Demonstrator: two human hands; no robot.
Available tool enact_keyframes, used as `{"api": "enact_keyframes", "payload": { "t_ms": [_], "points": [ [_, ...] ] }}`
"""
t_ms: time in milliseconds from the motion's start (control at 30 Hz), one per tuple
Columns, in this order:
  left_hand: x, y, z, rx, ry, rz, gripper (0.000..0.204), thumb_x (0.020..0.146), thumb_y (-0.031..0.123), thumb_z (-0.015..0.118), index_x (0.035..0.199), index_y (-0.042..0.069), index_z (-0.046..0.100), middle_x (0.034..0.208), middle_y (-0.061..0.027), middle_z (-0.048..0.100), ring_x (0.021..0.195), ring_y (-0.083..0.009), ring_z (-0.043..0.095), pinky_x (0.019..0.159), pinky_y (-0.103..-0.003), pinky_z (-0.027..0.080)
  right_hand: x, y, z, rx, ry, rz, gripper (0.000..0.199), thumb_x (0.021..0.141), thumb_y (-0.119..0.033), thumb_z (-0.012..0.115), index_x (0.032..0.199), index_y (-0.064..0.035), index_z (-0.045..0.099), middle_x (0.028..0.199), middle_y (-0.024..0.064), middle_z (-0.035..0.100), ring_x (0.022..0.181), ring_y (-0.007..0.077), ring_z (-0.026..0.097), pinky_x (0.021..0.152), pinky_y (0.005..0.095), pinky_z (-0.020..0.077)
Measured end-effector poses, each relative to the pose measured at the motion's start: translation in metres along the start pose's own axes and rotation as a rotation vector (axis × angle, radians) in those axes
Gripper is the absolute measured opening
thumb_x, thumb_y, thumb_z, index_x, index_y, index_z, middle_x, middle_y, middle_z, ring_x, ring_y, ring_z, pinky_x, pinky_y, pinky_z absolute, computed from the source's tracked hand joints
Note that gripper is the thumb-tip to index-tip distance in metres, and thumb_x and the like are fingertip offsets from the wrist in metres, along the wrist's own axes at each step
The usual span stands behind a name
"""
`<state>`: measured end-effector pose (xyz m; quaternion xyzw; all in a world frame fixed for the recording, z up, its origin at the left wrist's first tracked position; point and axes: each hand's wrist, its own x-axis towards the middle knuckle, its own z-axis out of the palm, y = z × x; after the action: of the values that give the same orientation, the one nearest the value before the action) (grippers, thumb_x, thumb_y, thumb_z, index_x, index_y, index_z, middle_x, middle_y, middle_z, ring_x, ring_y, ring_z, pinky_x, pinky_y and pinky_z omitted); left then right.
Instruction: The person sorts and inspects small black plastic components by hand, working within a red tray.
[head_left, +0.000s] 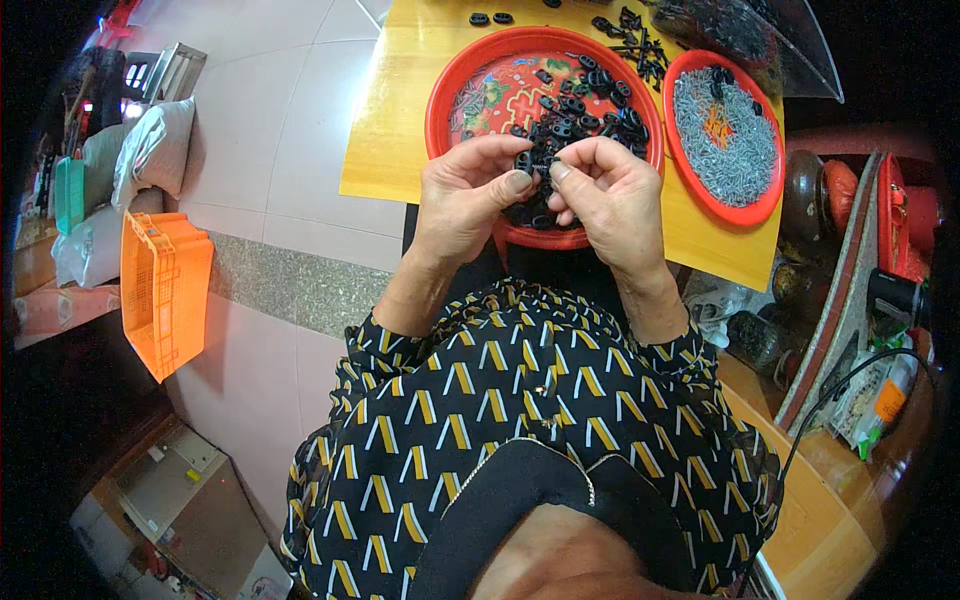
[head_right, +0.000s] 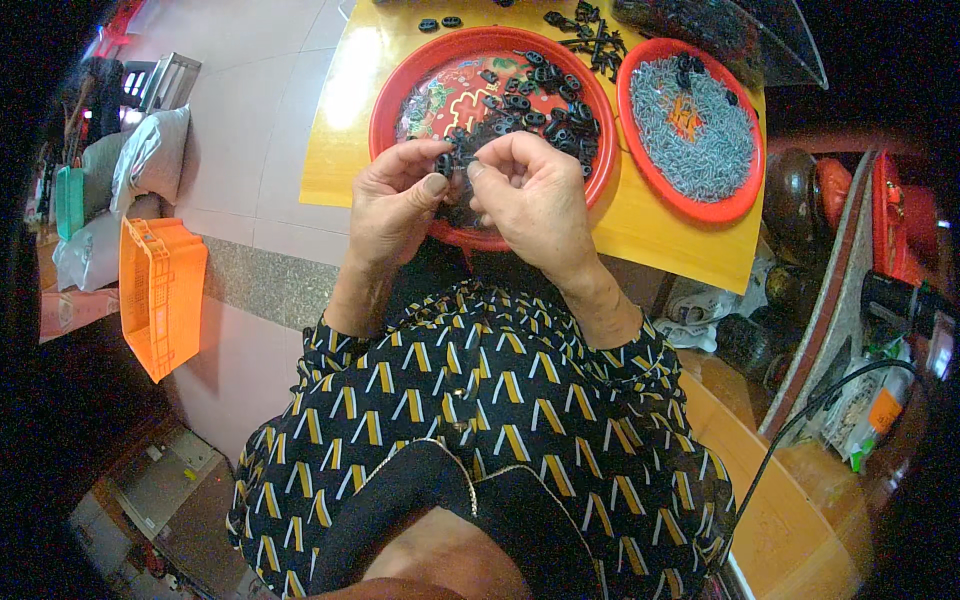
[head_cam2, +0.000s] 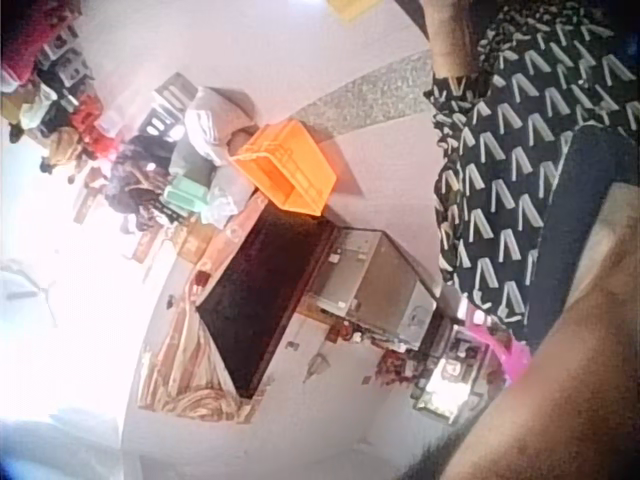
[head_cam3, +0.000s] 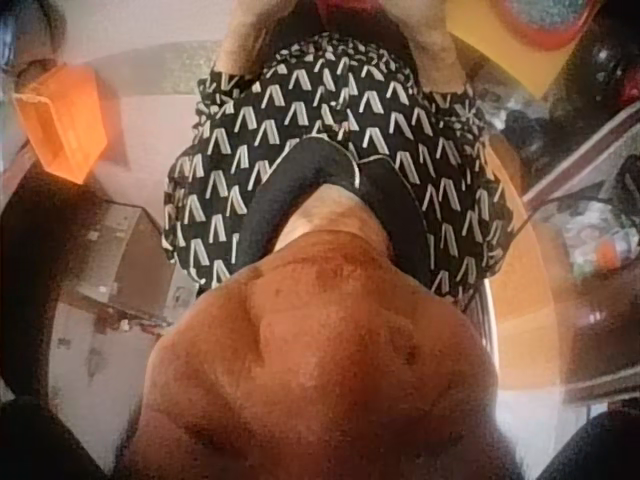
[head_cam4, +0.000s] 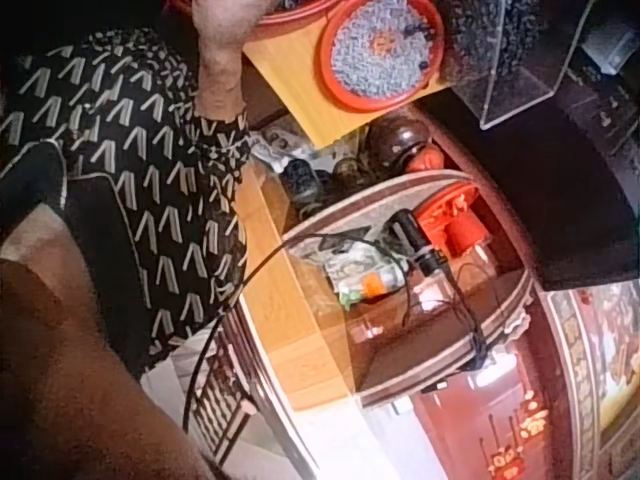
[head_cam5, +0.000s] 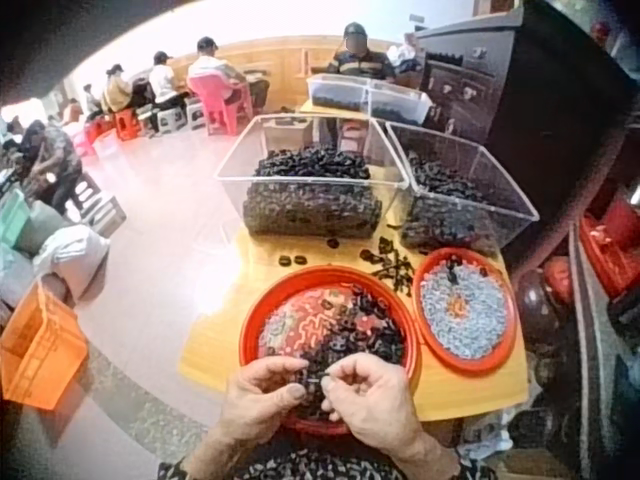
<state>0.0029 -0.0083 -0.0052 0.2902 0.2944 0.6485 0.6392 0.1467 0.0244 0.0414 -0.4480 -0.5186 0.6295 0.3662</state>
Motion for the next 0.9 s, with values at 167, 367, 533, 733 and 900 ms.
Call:
{"api": "enact_keyframes", "payload": {
  "t_ms": [167, 367, 533, 733, 900],
  "points": [
    [0.0, 0.002, 0.006, 0.195, 0.03, 0.073, 0.027, 0.072, -0.002, 0.063, 0.098, -0.003, 0.056, 0.082, -0.0058, 0.059, 0.073, -0.0104, 0.056, 0.066, -0.021, 0.046, -0.001, 0.001, -0.001, -0.025, 0.007, -0.013, 0.006, 0.079, -0.004, 0.056, 0.082, 0.0006, 0.055, 0.066, 0.002, 0.054, 0.054, 0.0053, 0.052, 0.045, 0.0164, 0.0423],
    [-0.002, 0.004, 0.008, 0.369, 0.022, 0.131, 0.028, 0.072, -0.002, 0.064, 0.098, -0.003, 0.056, 0.08, -0.0034, 0.058, 0.072, -0.008, 0.054, 0.065, -0.02, 0.045, 0.0, -0.001, 0.001, -0.013, 0.01, 0.0, 0.006, 0.077, -0.005, 0.056, 0.079, 0.0002, 0.054, 0.064, 0.0009, 0.055, 0.053, 0.0046, 0.052, 0.045, 0.0172, 0.0432],
    [-0.003, 0.007, 0.013, 0.373, 0.019, 0.122, 0.026, 0.073, -0.001, 0.063, 0.098, -0.004, 0.056, 0.078, -0.0034, 0.058, 0.071, -0.0079, 0.054, 0.064, -0.02, 0.044, 0.002, 0.001, 0.0, 0.084, -0.054, 0.03, 0.007, 0.078, -0.005, 0.057, 0.081, 0.0002, 0.055, 0.067, 0.0022, 0.056, 0.055, 0.0059, 0.054, 0.046, 0.0172, 0.0447],
    [-0.004, 0.009, 0.013, 0.322, 0.012, 0.118, 0.025, 0.074, -0.002, 0.061, 0.098, -0.005, 0.055, 0.079, -0.0052, 0.059, 0.071, -0.0091, 0.055, 0.064, -0.02, 0.046, 0.01, 0.012, -0.012, 0.309, -0.214, 0.099, 0.011, 0.077, -0.007, 0.06, 0.085, 0.0, 0.056, 0.072, 0.0035, 0.057, 0.059, 0.0079, 0.055, 0.05, 0.018, 0.0453],
    [-0.004, 0.005, 0.01, 0.324, -0.019, 0.137, 0.024, 0.075, -0.003, 0.06, 0.098, -0.005, 0.054, 0.08, -0.0075, 0.06, 0.072, -0.0107, 0.057, 0.065, -0.022, 0.048, 0.015, 0.022, -0.017, 0.41, -0.302, 0.149, 0.014, 0.076, -0.009, 0.063, 0.085, -0.0003, 0.056, 0.074, 0.0034, 0.057, 0.061, 0.0091, 0.055, 0.051, 0.0193, 0.0451]
  ]
}}
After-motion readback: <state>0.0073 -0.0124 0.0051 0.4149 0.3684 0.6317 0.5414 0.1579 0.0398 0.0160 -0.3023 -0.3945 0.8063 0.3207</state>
